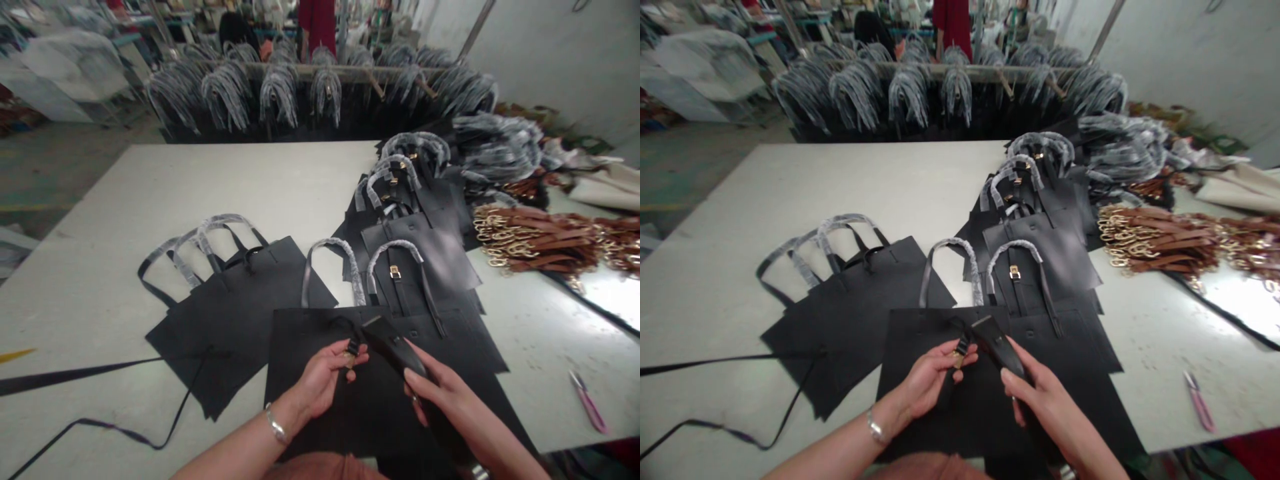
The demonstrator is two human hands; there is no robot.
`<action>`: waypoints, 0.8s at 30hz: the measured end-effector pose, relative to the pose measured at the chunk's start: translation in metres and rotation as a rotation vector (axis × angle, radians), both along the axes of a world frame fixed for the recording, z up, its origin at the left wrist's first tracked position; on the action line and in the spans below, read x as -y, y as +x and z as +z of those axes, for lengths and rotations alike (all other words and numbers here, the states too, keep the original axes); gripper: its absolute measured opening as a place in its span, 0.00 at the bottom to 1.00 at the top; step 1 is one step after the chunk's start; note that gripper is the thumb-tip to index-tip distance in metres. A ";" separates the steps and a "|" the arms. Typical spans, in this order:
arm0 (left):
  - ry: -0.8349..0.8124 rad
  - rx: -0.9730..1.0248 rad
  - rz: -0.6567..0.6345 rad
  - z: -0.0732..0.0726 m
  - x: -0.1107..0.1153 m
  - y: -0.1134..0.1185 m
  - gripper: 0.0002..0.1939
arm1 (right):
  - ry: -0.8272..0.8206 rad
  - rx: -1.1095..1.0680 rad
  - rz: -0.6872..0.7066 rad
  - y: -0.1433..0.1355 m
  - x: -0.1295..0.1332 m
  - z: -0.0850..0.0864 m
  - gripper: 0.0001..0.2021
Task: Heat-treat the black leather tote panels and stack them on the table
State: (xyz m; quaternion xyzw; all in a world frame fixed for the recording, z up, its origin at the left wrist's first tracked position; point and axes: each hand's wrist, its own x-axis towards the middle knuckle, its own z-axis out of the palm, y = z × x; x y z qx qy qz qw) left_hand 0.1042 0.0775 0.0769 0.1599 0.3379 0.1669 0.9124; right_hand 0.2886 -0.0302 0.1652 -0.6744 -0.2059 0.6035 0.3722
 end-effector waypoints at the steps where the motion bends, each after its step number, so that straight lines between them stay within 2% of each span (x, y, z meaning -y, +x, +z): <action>1: -0.014 -0.004 0.016 0.000 0.001 0.000 0.17 | -0.020 -0.028 0.035 0.000 0.002 0.000 0.40; 4: 0.018 -0.048 0.007 -0.002 0.008 -0.001 0.17 | -0.059 -0.085 0.098 -0.004 0.004 -0.002 0.41; 6: 0.021 -0.065 -0.014 -0.003 0.014 -0.002 0.15 | -0.049 -0.061 0.083 -0.008 -0.001 -0.004 0.41; 11: -0.214 -0.085 -0.020 -0.003 0.029 -0.010 0.16 | -0.024 0.064 0.042 -0.005 -0.009 -0.008 0.42; 13: -0.207 -0.134 -0.018 -0.004 0.034 -0.015 0.16 | -0.029 0.080 0.075 -0.002 -0.003 -0.010 0.43; 15: -0.081 -0.194 0.021 -0.005 0.039 -0.020 0.17 | -0.049 0.100 0.107 0.000 0.006 -0.012 0.43; 19: 0.297 -0.346 0.113 -0.007 0.039 -0.023 0.19 | -0.101 0.102 0.184 -0.004 0.024 -0.013 0.43; 24: 0.631 -0.386 0.051 -0.003 0.027 -0.024 0.11 | -0.075 0.065 0.307 -0.016 0.031 -0.009 0.39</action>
